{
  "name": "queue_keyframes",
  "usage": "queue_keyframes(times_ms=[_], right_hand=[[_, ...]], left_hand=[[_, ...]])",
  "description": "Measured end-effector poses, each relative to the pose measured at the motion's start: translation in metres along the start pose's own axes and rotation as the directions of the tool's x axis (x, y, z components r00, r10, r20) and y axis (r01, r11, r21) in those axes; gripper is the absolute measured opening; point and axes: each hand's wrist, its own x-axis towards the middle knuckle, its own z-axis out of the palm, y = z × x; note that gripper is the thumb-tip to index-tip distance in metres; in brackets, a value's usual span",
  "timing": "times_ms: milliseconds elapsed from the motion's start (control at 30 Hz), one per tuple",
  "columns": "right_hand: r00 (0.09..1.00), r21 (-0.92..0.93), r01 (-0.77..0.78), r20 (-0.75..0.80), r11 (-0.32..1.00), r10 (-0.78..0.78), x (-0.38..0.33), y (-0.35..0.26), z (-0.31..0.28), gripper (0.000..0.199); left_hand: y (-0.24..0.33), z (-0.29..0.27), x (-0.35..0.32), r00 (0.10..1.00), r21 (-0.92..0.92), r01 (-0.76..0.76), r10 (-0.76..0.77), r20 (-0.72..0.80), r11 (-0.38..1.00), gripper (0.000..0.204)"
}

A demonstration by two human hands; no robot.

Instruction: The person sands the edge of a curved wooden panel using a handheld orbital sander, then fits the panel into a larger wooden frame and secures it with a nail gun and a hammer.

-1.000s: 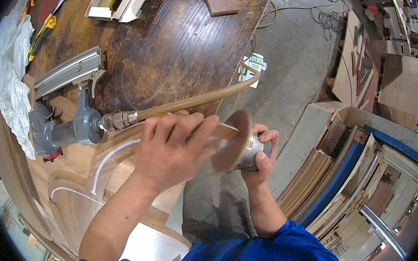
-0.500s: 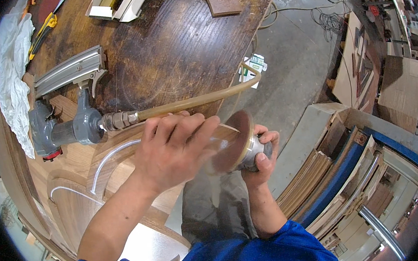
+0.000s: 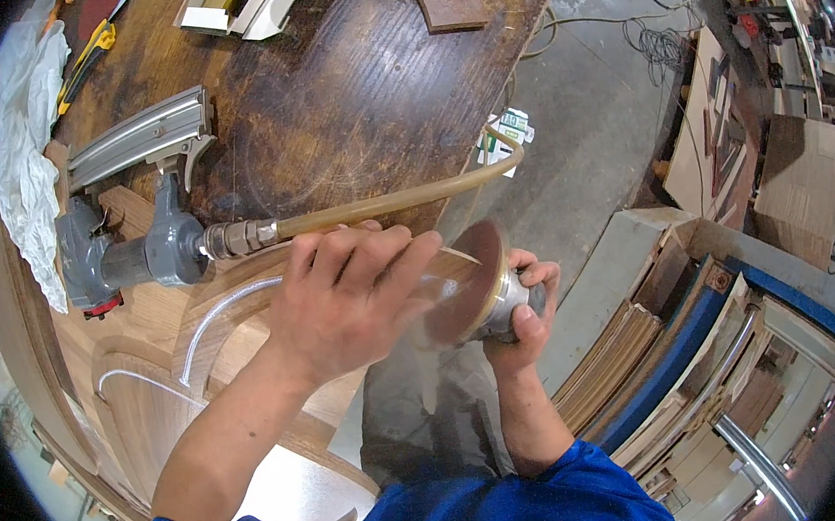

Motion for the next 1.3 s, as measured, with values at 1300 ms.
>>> queue_keyframes(times_ms=[1300], right_hand=[[1.000, -0.024, 0.007, -0.007, 1.000, -0.007, -0.001, -0.001, -0.008, 0.048]], left_hand=[[0.002, 0.000, 0.002, 1.000, 0.009, -0.006, 0.006, 0.027, 1.000, 0.060]])
